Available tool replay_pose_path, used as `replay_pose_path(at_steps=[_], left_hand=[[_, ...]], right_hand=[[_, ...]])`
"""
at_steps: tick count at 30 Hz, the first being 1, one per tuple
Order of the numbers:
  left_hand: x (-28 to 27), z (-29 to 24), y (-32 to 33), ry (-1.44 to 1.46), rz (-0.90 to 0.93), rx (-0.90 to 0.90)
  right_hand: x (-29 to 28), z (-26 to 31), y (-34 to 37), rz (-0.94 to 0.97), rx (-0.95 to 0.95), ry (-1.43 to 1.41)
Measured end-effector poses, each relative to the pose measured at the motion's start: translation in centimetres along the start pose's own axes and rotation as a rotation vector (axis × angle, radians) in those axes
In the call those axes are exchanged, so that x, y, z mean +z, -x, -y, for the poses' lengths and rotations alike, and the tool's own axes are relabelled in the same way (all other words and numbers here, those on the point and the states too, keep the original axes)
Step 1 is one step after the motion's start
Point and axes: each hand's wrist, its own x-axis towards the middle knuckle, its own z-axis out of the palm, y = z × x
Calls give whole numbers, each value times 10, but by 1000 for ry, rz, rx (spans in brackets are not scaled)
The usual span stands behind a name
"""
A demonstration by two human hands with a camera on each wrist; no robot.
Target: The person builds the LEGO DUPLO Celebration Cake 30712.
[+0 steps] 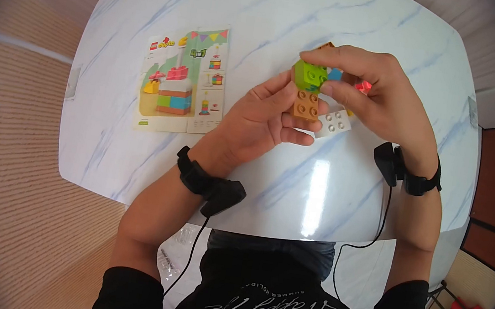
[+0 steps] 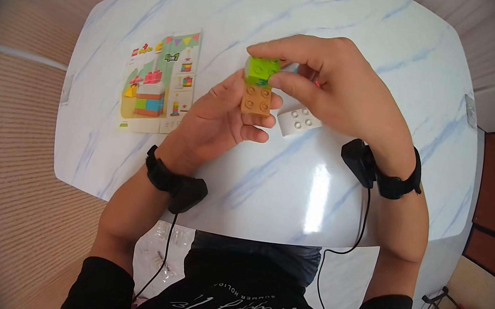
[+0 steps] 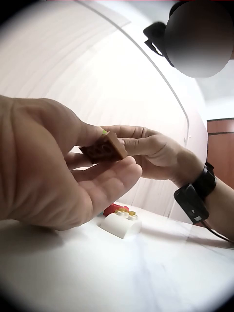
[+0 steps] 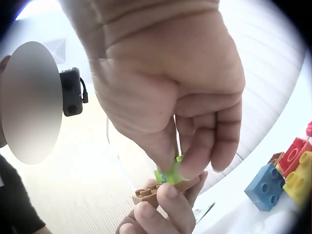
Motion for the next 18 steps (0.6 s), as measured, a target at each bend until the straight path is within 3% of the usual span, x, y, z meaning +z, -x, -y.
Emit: replay_pose_path(at_steps=[4, 6, 8, 13, 18], left_hand=[[2, -9, -1, -24, 43, 41], [0, -14, 0, -138, -87, 70], [-2, -16, -1, -143, -114, 79], [1, -21, -4, -163, -256, 100], [-2, -22, -5, -125, -257, 90]], right_hand=[[-15, -6, 4, -62, -19, 41], [-27, 4, 7, -78, 41, 154], [-38, 9, 11, -2, 298, 281], [-31, 2, 20, 119, 304, 476], [-12, -6, 41, 162, 326, 686]])
